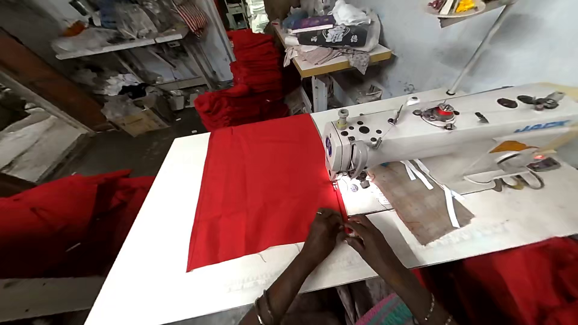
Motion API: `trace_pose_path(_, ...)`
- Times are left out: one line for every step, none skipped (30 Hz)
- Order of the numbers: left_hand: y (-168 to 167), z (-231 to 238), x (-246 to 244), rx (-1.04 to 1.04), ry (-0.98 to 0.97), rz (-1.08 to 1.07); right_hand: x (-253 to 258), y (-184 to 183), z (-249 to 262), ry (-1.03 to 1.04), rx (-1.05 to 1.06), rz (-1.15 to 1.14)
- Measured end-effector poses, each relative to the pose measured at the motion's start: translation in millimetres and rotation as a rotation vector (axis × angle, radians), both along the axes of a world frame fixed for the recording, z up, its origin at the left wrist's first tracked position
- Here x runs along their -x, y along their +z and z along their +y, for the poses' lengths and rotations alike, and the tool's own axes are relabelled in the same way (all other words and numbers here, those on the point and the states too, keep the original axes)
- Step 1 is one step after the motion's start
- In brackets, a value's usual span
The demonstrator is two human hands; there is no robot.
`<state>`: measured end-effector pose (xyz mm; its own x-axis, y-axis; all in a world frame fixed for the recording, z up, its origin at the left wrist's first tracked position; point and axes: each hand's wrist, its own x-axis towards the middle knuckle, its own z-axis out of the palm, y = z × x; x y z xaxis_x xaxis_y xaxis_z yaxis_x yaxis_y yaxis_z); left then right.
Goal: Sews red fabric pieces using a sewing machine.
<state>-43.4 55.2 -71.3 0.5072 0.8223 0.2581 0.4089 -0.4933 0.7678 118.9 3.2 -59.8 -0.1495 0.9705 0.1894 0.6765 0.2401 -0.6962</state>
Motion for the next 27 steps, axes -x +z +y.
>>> trace_pose_path(2, 5, 3, 0.085, -0.023, -0.036, -2, -6, 4, 0.007, -0.08, 0.006)
trace_pose_path(1, 10, 6, 0.128, -0.045, -0.058, -2, -15, 10, -0.004, -0.197, -0.002)
trace_pose_path(-1, 16, 8, 0.156, -0.065, -0.052, -2, -23, 17, -0.013, -0.283, -0.02)
trace_pose_path(-1, 21, 9, 0.158, -0.076, -0.026, -3, -26, 24, -0.019, -0.329, -0.038)
trace_pose_path(-1, 27, 10, 0.139, -0.083, 0.009, -2, -28, 31, -0.023, -0.352, -0.051)
trace_pose_path(-2, 33, 11, 0.105, -0.087, 0.031, -1, -28, 37, -0.029, -0.352, -0.054)
trace_pose_path(-4, 39, 12, 0.06, -0.094, 0.036, -1, -27, 42, -0.046, -0.339, -0.047)
trace_pose_path(-7, 45, 11, 0.009, -0.105, 0.032, -1, -25, 47, -0.073, -0.309, -0.031)
trace_pose_path(-10, 48, 9, -0.048, -0.113, 0.024, -3, -23, 51, -0.106, -0.256, -0.01)
trace_pose_path(-12, 50, 7, -0.092, -0.112, 0.016, -4, -19, 55, -0.133, -0.183, 0.009)
trace_pose_path(-11, 50, 6, -0.098, -0.102, 0.01, -6, -13, 58, -0.139, -0.08, 0.024)
trace_pose_path(-10, 50, 4, -0.055, -0.085, -0.002, -9, -4, 62, -0.123, 0.044, 0.034)
trace_pose_path(-6, 49, 3, 0.026, -0.057, -0.019, -12, 7, 66, -0.087, 0.169, 0.031)
trace_pose_path(-1, 50, 2, 0.123, -0.027, -0.03, -15, 17, 71, -0.044, 0.28, 0.028)
trace_pose_path(4, 51, 0, 0.206, -0.001, -0.027, -18, 24, 75, -0.005, 0.352, 0.022)
trace_pose_path(11, 53, -2, 0.289, 0.015, 0.0, -20, 27, 78, 0.015, 0.392, 0.014)
trace_pose_path(17, 57, -5, 0.378, 0.024, 0.039, -21, 26, 80, 0.007, 0.371, 0.01)
trace_pose_path(24, 61, -9, 0.463, 0.038, 0.068, -21, 21, 78, -0.02, 0.284, 0.014)
trace_pose_path(30, 65, -12, 0.534, 0.059, 0.096, -20, 12, 75, -0.041, 0.14, 0.02)
trace_pose_path(34, 69, -15, 0.582, 0.072, 0.125, -21, 1, 72, -0.029, -0.027, 0.006)
trace_pose_path(39, 73, -17, 0.625, 0.068, 0.15, -23, -11, 70, 0.009, -0.187, -0.032)
trace_pose_path(43, 75, -17, 0.65, 0.055, 0.179, -24, -20, 69, 0.052, -0.333, -0.089)
trace_pose_path(46, 76, -17, 0.65, 0.035, 0.217, -24, -27, 68, 0.085, -0.451, -0.151)
trace_pose_path(48, 75, -18, 0.621, 0.024, 0.269, -23, -32, 68, 0.106, -0.538, -0.205)
trace_pose_path(52, 72, -20, 0.58, 0.026, 0.341, -22, -35, 68, 0.106, -0.591, -0.247)
trace_pose_path(54, 68, -23, 0.543, 0.042, 0.397, -20, -36, 69, 0.091, -0.605, -0.271)
trace_pose_path(56, 62, -25, 0.505, 0.073, 0.42, -18, -36, 69, 0.063, -0.576, -0.276)
